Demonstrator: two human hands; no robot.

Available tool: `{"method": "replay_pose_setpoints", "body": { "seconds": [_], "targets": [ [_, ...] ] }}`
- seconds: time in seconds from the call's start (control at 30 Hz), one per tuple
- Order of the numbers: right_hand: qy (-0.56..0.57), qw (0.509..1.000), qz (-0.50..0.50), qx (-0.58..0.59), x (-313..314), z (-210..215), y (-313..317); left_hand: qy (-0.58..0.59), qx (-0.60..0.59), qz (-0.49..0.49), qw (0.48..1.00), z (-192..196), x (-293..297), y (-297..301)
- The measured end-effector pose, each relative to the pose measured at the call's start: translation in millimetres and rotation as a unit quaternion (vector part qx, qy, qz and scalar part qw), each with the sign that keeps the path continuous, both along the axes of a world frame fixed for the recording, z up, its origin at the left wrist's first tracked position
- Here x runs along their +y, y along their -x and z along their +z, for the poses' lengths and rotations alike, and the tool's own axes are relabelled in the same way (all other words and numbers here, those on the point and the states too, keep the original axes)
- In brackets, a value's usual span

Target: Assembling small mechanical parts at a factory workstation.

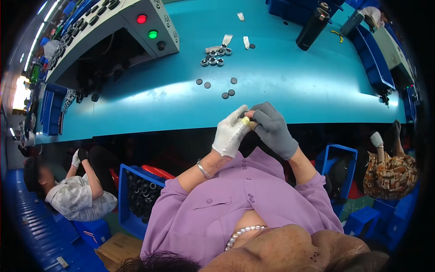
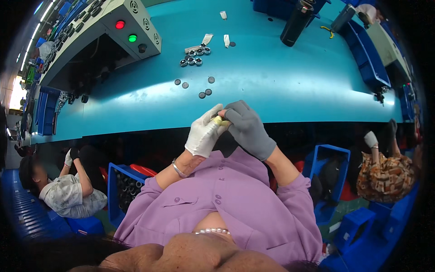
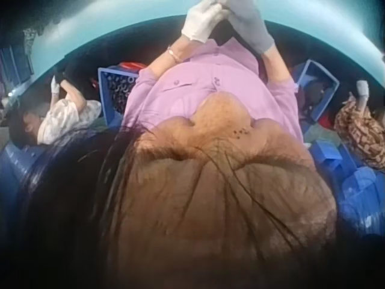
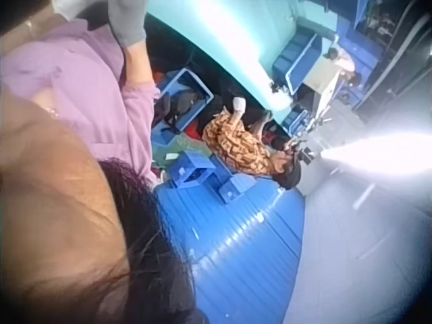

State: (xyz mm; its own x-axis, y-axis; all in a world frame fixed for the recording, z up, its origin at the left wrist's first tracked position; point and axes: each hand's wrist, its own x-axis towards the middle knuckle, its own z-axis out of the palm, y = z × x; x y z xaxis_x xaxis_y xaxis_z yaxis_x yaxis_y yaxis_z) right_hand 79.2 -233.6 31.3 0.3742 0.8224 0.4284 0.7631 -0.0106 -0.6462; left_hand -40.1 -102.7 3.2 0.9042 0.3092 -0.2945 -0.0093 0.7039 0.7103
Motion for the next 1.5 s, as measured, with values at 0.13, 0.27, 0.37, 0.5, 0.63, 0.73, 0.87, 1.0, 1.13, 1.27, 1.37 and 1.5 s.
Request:
{"method": "replay_pose_setpoints", "body": {
  "seconds": [0.13,0.27,0.37,0.5,0.63,0.73,0.87,1.0,1.13,1.27,1.37,1.5],
  "targets": [
    [-0.022,0.996,-0.083,-0.014,-1,3,16,-0.034,0.005,0.024,0.999,-5,-10,-5],
    [-0.047,0.980,-0.137,0.139,-6,7,27,-0.063,-0.045,0.071,0.995,1,-17,-9],
    [-0.026,0.982,-0.168,0.080,-9,3,26,-0.093,-0.058,0.067,0.992,4,-18,-8],
    [-0.022,0.984,-0.160,0.075,-11,-1,26,-0.054,-0.060,0.043,0.996,6,-16,-6],
    [-0.019,0.950,-0.142,0.278,-12,2,33,-0.016,-0.063,0.022,0.998,-4,-16,1],
    [-0.072,0.940,-0.146,0.299,-12,-1,40,-0.142,-0.049,0.035,0.988,0,-20,3],
    [-0.097,0.929,-0.159,0.321,-12,-5,43,-0.331,-0.071,0.087,0.937,6,-23,2],
    [-0.105,0.926,-0.137,0.337,-14,-6,45,-0.380,-0.106,0.113,0.912,7,-26,2],
    [-0.082,0.937,-0.151,0.305,-18,-11,52,-0.358,-0.089,0.102,0.924,6,-26,6],
    [-0.114,0.967,-0.205,0.095,-16,-11,67,-0.348,-0.050,0.100,0.931,-3,-28,8],
    [-0.108,0.968,-0.218,0.069,-19,-15,73,-0.313,-0.030,0.091,0.945,-8,-27,8],
    [-0.083,0.944,-0.153,0.281,-27,-15,51,-0.193,-0.002,0.016,0.981,-11,-21,10]
  ]
}}
